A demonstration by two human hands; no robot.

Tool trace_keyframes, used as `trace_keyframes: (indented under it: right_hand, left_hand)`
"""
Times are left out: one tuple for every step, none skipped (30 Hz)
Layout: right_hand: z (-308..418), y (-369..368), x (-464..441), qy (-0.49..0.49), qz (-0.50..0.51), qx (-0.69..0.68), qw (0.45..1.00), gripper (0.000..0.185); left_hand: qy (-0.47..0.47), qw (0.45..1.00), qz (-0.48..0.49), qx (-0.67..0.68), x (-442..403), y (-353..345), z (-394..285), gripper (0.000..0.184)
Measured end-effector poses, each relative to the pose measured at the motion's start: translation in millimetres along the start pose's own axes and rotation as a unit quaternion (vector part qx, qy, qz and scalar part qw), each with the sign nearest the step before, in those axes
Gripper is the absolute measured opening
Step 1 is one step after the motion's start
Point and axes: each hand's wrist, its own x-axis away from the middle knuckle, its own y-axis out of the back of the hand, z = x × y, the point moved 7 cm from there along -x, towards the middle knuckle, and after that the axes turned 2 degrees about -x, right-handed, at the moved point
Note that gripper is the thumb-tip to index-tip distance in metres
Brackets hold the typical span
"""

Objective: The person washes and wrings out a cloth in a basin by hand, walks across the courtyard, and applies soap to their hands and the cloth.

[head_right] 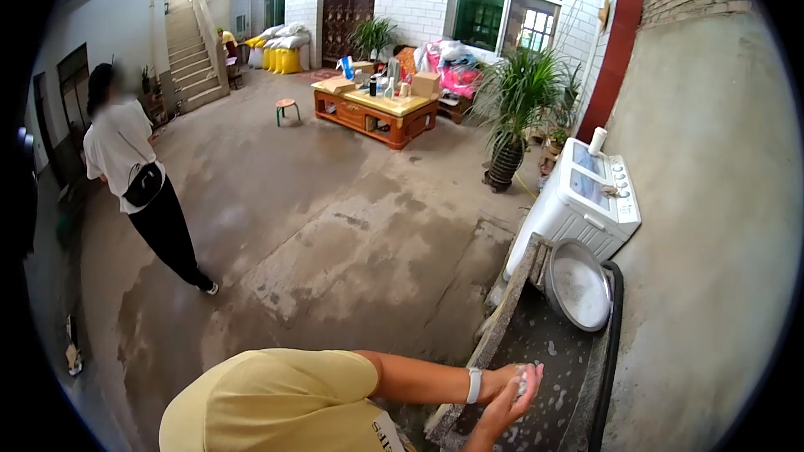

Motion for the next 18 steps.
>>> trace_keyframes:
  right_hand:
    - [-13,4,-7,0.002,-0.008,-0.004,1.000,0.032]
    - [-33,14,-15,-0.048,-0.039,-0.009,0.998,0.032]
    - [-53,25,-22,-0.098,-0.069,-0.014,0.993,0.032]
    - [-68,35,-29,-0.094,-0.085,-0.041,0.991,0.034]
    - [-85,43,-29,-0.092,-0.090,-0.043,0.991,0.034]
    - [-98,48,-28,-0.060,-0.081,-0.014,0.995,0.033]
    - [-101,52,-29,-0.027,-0.072,0.018,0.997,0.032]
    - [-94,45,-20,-0.094,-0.124,-0.116,0.981,0.028]
    - [-74,40,-11,-0.095,-0.130,-0.116,0.980,0.028]
    - [-56,41,-1,-0.127,-0.132,-0.084,0.980,0.031]
    - [-41,43,7,-0.158,-0.135,-0.053,0.977,0.034]
    - [-33,42,9,-0.190,-0.136,-0.024,0.972,0.037]
    - [-30,38,3,-0.192,-0.142,-0.025,0.971,0.037]
    - [-24,32,-7,-0.137,-0.130,0.074,0.979,0.031]
    - [-69,29,-12,-0.214,-0.098,-0.195,0.952,0.029]
    - [-119,25,-13,-0.306,-0.109,-0.426,0.844,0.026]
    - [-120,24,-13,-0.309,-0.077,-0.467,0.825,0.027]
    - [-117,20,-18,-0.322,-0.056,-0.508,0.797,0.028]
  left_hand:
    - [0.028,0.997,-0.064,0.022,13,-10,-4,0.019]
    - [0.057,0.996,-0.009,0.072,9,-14,13,0.022]
    - [0.093,0.993,-0.076,0.011,23,-33,9,0.025]
    - [0.070,0.995,-0.075,0.003,32,-47,3,0.026]
    - [0.048,0.996,-0.075,-0.006,36,-53,-3,0.027]
    - [0.049,0.996,-0.073,-0.011,27,-41,0,0.027]
    - [0.080,0.996,-0.040,0.003,12,-27,13,0.028]
    - [0.113,0.993,-0.009,0.017,3,-21,22,0.030]
    - [0.118,0.993,-0.007,0.014,10,-23,22,0.030]
    - [-0.171,0.935,-0.008,-0.309,29,-37,-24,0.031]
    - [-0.018,0.974,-0.083,-0.209,29,-43,-20,0.030]
    - [0.114,0.973,-0.186,-0.079,38,-51,-15,0.028]
    - [0.119,0.972,-0.185,-0.083,24,-42,-3,0.028]
    - [-0.042,0.922,-0.220,-0.316,11,-21,-10,0.028]
    - [-0.193,0.800,-0.229,-0.520,13,-25,-20,0.028]
    - [-0.251,0.787,-0.191,-0.530,6,-16,-14,0.029]
    - [-0.292,0.781,-0.149,-0.531,4,-21,-15,0.029]
    - [-0.376,0.703,-0.083,-0.597,13,-38,-24,0.030]
